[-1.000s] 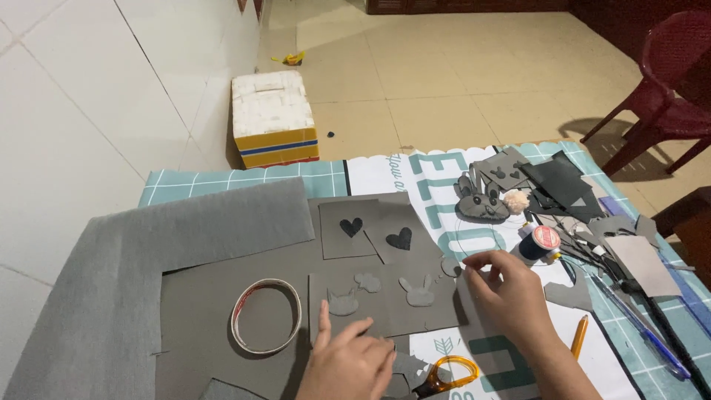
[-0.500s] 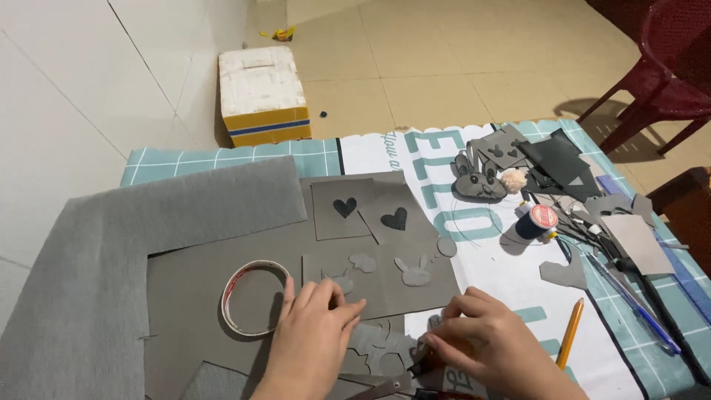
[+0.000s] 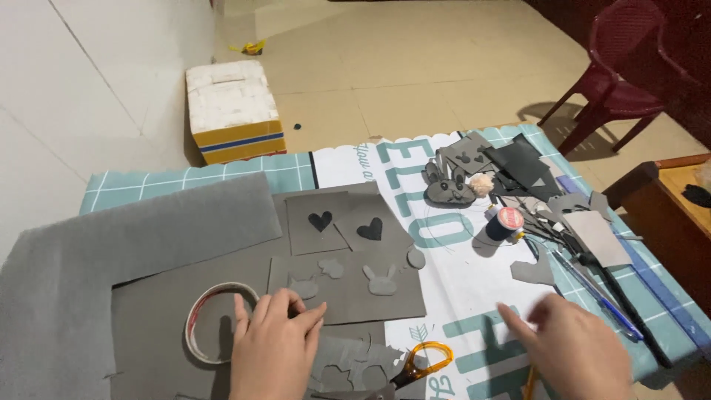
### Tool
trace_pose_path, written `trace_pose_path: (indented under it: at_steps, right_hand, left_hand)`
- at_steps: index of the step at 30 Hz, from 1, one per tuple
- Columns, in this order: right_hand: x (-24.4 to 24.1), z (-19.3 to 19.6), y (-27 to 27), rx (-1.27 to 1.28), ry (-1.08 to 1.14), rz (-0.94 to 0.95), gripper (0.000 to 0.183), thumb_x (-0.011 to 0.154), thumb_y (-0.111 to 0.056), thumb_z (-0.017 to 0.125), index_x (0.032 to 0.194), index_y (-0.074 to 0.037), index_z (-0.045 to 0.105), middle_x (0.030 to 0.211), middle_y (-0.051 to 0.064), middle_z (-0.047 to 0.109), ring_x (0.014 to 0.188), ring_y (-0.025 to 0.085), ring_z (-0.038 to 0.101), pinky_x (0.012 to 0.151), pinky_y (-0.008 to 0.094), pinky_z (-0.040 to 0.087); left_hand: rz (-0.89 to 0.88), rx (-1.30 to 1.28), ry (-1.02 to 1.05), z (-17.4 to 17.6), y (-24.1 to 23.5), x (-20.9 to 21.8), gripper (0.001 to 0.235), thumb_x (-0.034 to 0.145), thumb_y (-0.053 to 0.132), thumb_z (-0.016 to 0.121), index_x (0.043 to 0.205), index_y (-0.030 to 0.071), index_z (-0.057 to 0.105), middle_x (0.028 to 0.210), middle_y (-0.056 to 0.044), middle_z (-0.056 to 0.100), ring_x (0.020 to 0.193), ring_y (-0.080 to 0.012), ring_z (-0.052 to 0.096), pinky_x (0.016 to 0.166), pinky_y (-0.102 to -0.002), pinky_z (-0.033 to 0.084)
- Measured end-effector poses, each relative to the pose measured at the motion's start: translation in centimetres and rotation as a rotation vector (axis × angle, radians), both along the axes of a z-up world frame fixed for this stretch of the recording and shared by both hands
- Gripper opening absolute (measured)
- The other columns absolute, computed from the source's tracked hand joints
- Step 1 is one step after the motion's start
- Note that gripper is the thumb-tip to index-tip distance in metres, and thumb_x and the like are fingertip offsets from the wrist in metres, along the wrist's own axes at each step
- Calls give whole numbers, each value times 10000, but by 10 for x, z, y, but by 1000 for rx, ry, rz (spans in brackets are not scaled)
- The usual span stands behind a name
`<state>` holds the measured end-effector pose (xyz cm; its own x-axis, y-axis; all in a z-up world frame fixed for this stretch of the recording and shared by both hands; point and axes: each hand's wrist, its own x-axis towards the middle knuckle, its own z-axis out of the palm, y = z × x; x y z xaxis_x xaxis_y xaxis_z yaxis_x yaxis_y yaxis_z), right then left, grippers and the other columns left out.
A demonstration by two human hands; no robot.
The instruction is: Cutting out small decorative shapes from a grey foam or leather sheet using scissors.
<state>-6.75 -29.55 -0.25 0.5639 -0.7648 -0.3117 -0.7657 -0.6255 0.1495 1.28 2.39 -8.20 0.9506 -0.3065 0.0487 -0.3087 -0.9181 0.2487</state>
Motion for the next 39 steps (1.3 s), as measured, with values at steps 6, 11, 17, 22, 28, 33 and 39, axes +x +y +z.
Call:
trace_pose_path:
  at_steps: [6,11,17,22,28,33,39]
  right_hand:
    - [-14,-32,-44,131,111,-35,462,899,-709,587,931,-285,768,985,-68,810,906,129,751,774,273,535]
    - [-1,-22,-17,138,8,23,278,884,-542,653,983,-300,747,1026,-110,807,925,129,744,779,309,547]
    - [41,-3,12,154,-25,224,318,944,-548,595,1082,-271,671,1117,-47,723,984,178,712,804,351,574]
    - [72,-14,14,129,-323,459,279,944,-477,588,1124,-284,678,1133,-107,709,1098,124,645,787,365,566]
    - [109,-21,43,396,-500,808,88,901,-334,718,906,-280,788,952,-97,732,1032,142,626,844,321,499]
    - [118,-10,85,605,-461,974,177,755,-357,900,869,-256,809,941,-73,741,892,149,682,751,310,511]
    - [116,-35,94,356,-352,1071,363,778,-551,867,974,-273,740,1024,-100,719,995,180,610,695,373,540]
  left_hand:
    - [-480,-159,-63,-32,-19,-1,545,1000,469,580,1506,277,516,1646,-45,325,1470,-286,270,1117,-703,135]
    - [-443,-2,158,-40,-29,-10,596,1034,586,475,1574,342,404,1712,51,142,1537,-309,79,1098,-699,201]
    - [-341,81,266,-29,-28,-14,596,1032,615,461,1577,390,374,1714,92,110,1541,-294,79,1118,-691,249]
    - [-317,89,326,-21,-23,-13,543,1055,564,437,1556,355,418,1708,68,142,1544,-317,99,1106,-705,303]
    - [-298,172,224,-11,-16,-9,492,1064,532,452,1459,264,570,1634,-66,326,1459,-416,301,984,-547,493]
    - [-326,187,269,-13,-39,-10,454,1092,301,446,1389,-13,587,1549,-288,385,1436,-450,349,1072,-730,355]
    - [-234,6,-215,-52,-48,-19,207,921,168,675,834,32,804,1203,-319,678,1112,-442,670,771,-451,645]
